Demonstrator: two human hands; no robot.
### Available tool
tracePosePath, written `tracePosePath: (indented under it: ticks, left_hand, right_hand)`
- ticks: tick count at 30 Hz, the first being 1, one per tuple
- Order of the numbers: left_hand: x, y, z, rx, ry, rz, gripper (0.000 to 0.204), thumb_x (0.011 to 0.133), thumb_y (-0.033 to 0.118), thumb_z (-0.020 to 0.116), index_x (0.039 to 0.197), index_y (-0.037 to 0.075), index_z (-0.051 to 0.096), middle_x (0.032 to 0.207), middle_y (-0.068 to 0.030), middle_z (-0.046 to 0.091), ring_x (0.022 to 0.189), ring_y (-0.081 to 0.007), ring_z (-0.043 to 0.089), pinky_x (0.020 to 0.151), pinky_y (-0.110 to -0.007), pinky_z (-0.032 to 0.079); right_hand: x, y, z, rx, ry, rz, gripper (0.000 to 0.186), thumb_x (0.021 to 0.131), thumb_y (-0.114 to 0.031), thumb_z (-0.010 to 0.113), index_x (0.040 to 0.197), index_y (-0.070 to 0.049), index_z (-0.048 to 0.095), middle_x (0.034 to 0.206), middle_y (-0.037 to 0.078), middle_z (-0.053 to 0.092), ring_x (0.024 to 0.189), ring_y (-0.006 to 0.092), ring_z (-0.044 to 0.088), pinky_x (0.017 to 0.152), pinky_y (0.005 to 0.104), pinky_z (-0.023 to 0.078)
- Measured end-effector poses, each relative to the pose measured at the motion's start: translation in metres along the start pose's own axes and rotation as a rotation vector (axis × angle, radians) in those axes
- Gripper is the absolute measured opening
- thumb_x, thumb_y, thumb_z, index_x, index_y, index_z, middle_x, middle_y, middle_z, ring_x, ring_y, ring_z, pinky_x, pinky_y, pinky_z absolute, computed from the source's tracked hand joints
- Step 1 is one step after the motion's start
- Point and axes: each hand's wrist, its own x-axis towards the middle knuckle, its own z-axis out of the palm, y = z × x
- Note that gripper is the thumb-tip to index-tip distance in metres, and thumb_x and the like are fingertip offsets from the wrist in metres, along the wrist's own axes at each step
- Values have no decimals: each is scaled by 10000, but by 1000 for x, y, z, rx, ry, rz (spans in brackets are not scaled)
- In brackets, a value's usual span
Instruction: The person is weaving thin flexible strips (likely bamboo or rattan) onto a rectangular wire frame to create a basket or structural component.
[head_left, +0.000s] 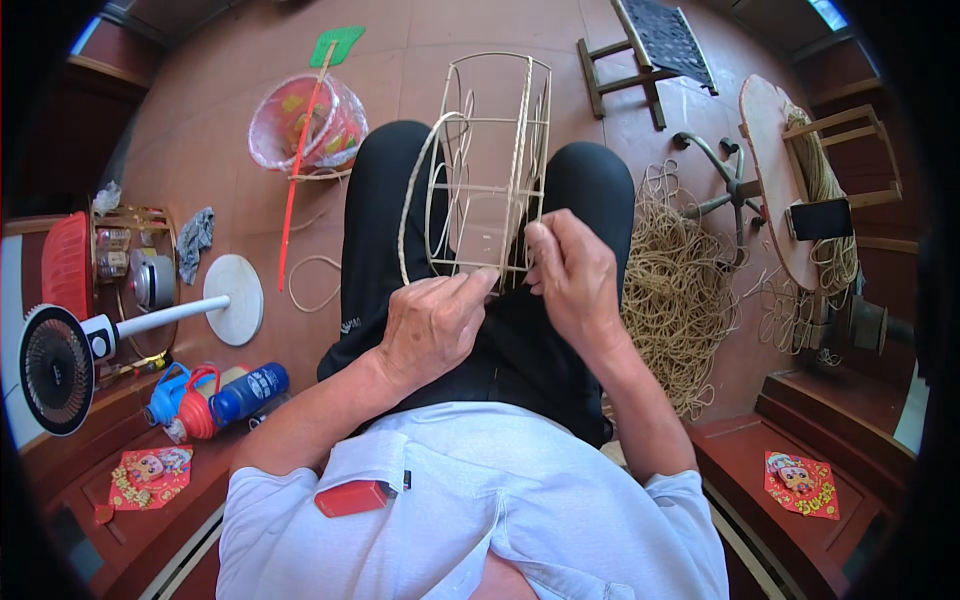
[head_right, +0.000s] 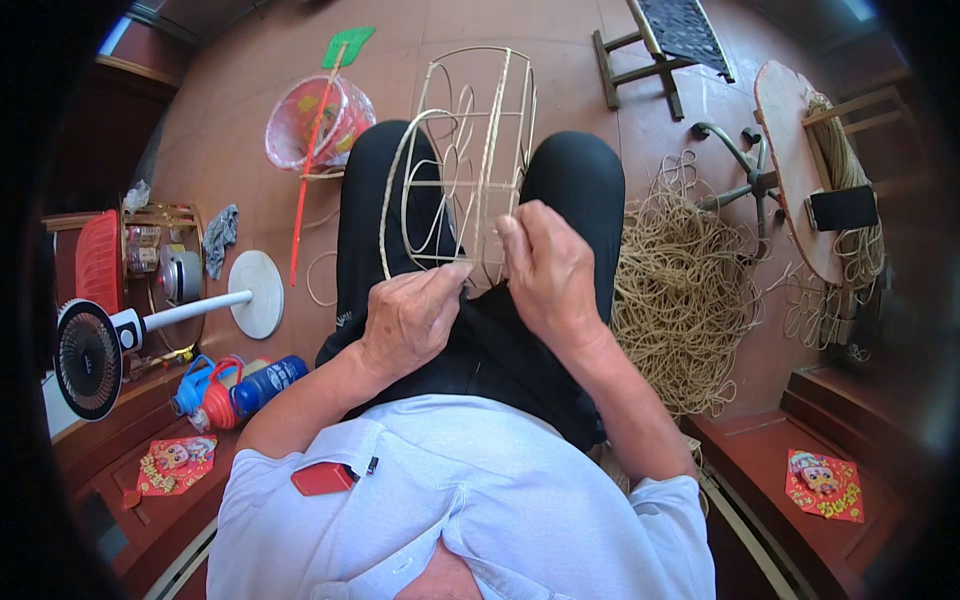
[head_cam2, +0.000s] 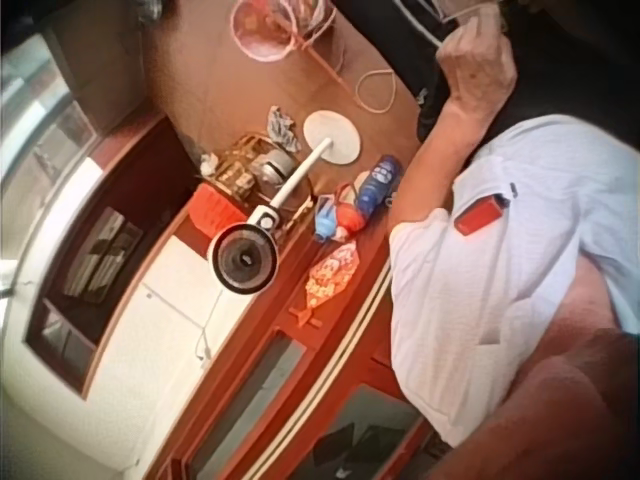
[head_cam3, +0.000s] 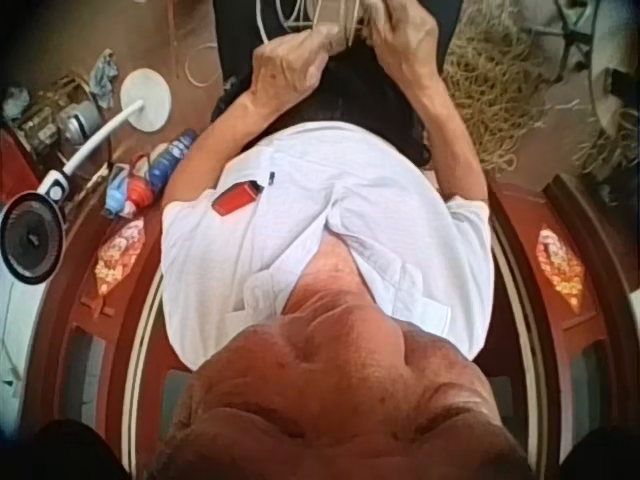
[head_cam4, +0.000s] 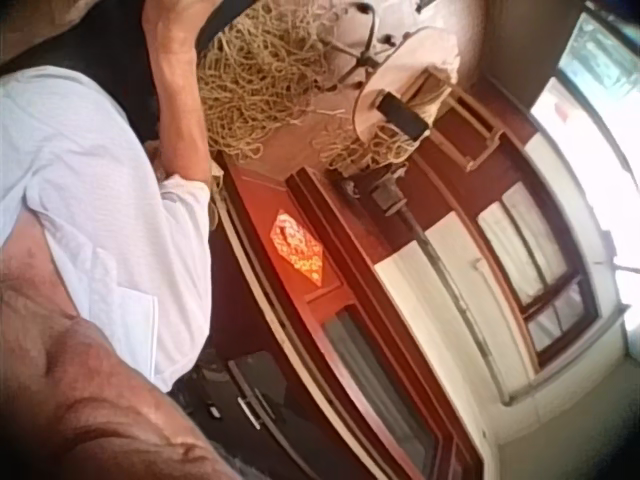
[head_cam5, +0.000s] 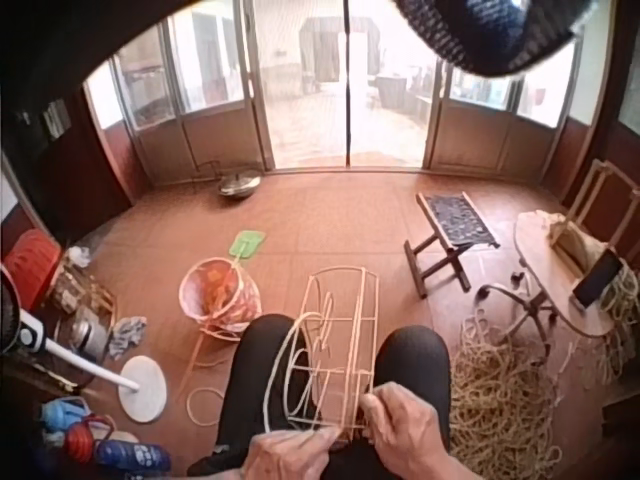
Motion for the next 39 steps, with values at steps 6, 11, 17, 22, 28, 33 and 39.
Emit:
tracePosePath:
  ticks: [6, 11, 17, 22, 28, 33, 39]
  left_hand:
    - [88, -1, -49, -53, 81, 33, 186, 1026, 46, 680, 1210, 40, 705, 881, -188, 751, 840, -385, 775, 694, -460, 587]
    - [124, -4, -52, -67, 68, 59, 145, 1069, 104, 660, 1192, 39, 696, 870, -202, 742, 829, -416, 761, 701, -502, 570]
    - [62, 6, -13, 17, 141, 76, 162, 979, 27, 707, 1140, 37, 688, 821, -167, 695, 744, -369, 732, 644, -449, 560]
    - [8, 1, 17, 116, 186, 135, 370, 838, -49, 737, 1196, 35, 703, 756, -96, 597, 664, -302, 673, 594, -417, 533]
    - [-34, 2, 28, 122, -3, 53, 421, 861, -25, 748, 1279, 16, 730, 784, -87, 624, 676, -246, 688, 608, -380, 551]
    - [-37, -3, 36, 116, -42, 30, 388, 900, 0, 739, 1287, 17, 715, 820, -95, 648, 698, -263, 706, 622, -380, 567]
    - [-30, -8, 45, 175, -58, 40, 331, 944, 26, 703, 1275, 30, 713, 828, -95, 640, 716, -260, 711, 636, -386, 575]
  right_hand:
    - [96, -40, -38, 496, -110, 210, 376, 1137, -336, 638, 943, -16, 668, 728, 19, 617, 565, 90, 621, 505, 283, 541]
    - [146, -27, -43, 632, -148, 295, 361, 1133, -367, 653, 945, -59, 643, 744, -11, 576, 573, 64, 553, 516, 258, 514]
    - [133, -16, -40, 655, -124, 234, 356, 1139, -366, 640, 988, -45, 674, 769, -6, 584, 601, 64, 554, 533, 249, 506]
    - [71, -23, -28, 420, 120, 98, 329, 1155, -302, 600, 1095, 4, 702, 820, 25, 632, 646, 89, 614, 568, 264, 539]
    - [-34, 7, -20, -105, 31, -147, 160, 1122, -124, 660, 1193, 11, 706, 982, 152, 715, 786, 262, 728, 681, 357, 585]
    - [-43, 6, -5, -235, 14, -235, 133, 1098, -104, 694, 1180, -12, 645, 1005, 184, 727, 843, 369, 753, 711, 434, 595]
    - [-38, 8, 2, -270, 10, -191, 122, 1103, -97, 680, 1131, -40, 575, 859, 169, 705, 761, 402, 743, 645, 469, 574]
